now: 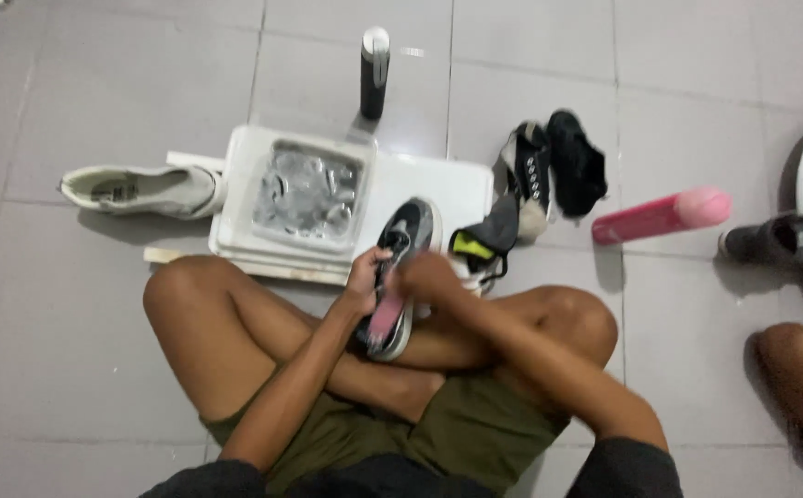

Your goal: A person cleans the upper part of a sneaker by scrubbing it with a small brush and soapy water while sitting on the floor.

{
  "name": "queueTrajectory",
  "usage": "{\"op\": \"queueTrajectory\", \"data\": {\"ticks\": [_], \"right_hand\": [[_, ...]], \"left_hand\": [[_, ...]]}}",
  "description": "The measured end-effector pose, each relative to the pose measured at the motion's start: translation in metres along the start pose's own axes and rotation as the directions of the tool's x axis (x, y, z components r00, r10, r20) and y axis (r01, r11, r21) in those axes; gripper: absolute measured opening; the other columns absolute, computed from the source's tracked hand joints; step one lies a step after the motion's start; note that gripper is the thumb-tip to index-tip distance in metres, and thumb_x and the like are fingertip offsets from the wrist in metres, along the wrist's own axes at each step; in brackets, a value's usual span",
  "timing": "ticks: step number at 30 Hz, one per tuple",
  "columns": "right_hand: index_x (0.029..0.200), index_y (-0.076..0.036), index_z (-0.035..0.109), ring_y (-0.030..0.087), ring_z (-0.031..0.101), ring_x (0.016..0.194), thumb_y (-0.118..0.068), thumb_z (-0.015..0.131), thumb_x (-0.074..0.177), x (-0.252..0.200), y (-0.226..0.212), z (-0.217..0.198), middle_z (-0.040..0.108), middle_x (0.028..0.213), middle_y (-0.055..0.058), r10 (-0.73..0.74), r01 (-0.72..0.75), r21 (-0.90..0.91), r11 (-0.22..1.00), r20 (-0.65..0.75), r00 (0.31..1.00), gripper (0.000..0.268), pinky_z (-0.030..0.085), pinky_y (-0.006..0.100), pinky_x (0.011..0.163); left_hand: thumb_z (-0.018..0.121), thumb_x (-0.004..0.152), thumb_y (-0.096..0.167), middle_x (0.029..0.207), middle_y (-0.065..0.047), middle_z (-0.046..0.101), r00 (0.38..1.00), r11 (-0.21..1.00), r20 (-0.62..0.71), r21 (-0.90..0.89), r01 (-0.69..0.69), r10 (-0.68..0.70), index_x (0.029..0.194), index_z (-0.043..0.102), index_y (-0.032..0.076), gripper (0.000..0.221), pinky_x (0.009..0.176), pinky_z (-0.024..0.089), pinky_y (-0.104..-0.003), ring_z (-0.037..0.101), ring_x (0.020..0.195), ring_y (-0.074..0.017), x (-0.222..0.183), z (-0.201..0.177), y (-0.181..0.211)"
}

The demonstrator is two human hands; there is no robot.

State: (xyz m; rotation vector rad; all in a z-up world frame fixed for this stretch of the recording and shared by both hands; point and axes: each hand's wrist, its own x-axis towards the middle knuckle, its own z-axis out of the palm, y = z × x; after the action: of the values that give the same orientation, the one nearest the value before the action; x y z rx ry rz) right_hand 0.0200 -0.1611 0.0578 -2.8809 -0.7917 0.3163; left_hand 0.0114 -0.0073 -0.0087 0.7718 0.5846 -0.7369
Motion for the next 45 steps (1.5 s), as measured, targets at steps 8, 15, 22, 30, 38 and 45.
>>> {"op": "queueTrajectory", "data": {"ticks": [8,15,22,30,38,45], "right_hand": [[0.081,-0.014,0.08,0.04,0.074,0.071,-0.043,0.055,0.098,0.001,0.046,-0.077,0.07,0.065,0.017,0.472,-0.482,-0.133,0.866,-0.102,0.876,0.042,0.058,0.049,0.06],[0.075,-0.026,0.07,0.031,0.069,0.067,-0.03,0.067,0.082,0.008,0.082,-0.001,0.065,0.063,0.006,-0.04,-0.005,-0.314,0.949,-0.136,0.99,0.009,0.056,0.046,0.059],[0.065,-0.02,0.074,0.043,0.068,0.06,-0.053,0.055,0.112,0.071,0.13,-0.109,0.063,0.053,0.013,0.435,-0.511,-0.109,0.853,-0.395,0.81,0.061,0.049,0.05,0.051],[0.101,-0.016,0.073,0.041,0.071,0.092,-0.052,0.059,0.103,0.183,-0.062,-0.102,0.071,0.091,0.012,0.167,-0.165,0.045,0.985,-0.061,0.984,0.039,0.055,0.059,0.077],[0.108,-0.017,0.069,0.041,0.068,0.107,-0.054,0.054,0.1,0.211,-0.091,-0.066,0.069,0.104,0.012,0.092,-0.106,0.063,0.992,0.195,0.976,0.04,0.053,0.066,0.088],[0.096,-0.018,0.069,0.022,0.063,0.073,-0.054,0.051,0.106,0.14,-0.058,-0.144,0.068,0.09,0.003,-0.052,0.054,0.067,0.996,-0.029,0.998,0.041,0.047,0.038,0.051]], "left_hand": [[0.068,0.074,0.022,0.076,-0.019,0.073,0.997,0.966,0.076,-0.257,0.032,-0.012,0.088,0.074,0.002,0.025,0.058,0.061,-0.038,0.074,0.066,-0.0318,0.009,-0.007,-0.013],[0.073,0.069,0.025,0.071,-0.016,0.07,0.997,0.971,0.069,-0.235,0.041,-0.025,0.087,0.072,0.005,0.027,0.053,0.058,-0.039,0.071,0.061,-0.0305,0.013,-0.008,-0.013],[0.073,0.08,0.022,0.079,-0.01,0.068,0.98,0.983,0.135,0.086,-0.161,0.149,0.088,0.07,0.008,0.017,0.067,0.058,-0.034,0.068,0.073,-0.0219,-0.028,0.011,0.008],[0.085,0.076,0.031,0.106,-0.016,0.074,0.894,0.735,0.187,0.515,-0.442,0.407,0.112,0.061,0.018,0.045,0.089,0.057,-0.037,0.069,0.106,-0.027,-0.058,0.019,0.023],[0.071,0.073,0.054,0.129,-0.021,0.066,0.962,0.591,0.138,0.765,-0.256,0.237,0.145,0.049,0.004,0.09,0.109,0.05,-0.048,0.06,0.126,-0.0355,-0.077,0.025,0.041],[0.072,0.075,0.053,0.13,-0.01,0.063,0.956,0.452,0.219,0.845,-0.286,0.195,0.13,0.061,0.01,0.071,0.094,0.047,-0.034,0.061,0.12,-0.0234,-0.065,0.026,0.043]]}}
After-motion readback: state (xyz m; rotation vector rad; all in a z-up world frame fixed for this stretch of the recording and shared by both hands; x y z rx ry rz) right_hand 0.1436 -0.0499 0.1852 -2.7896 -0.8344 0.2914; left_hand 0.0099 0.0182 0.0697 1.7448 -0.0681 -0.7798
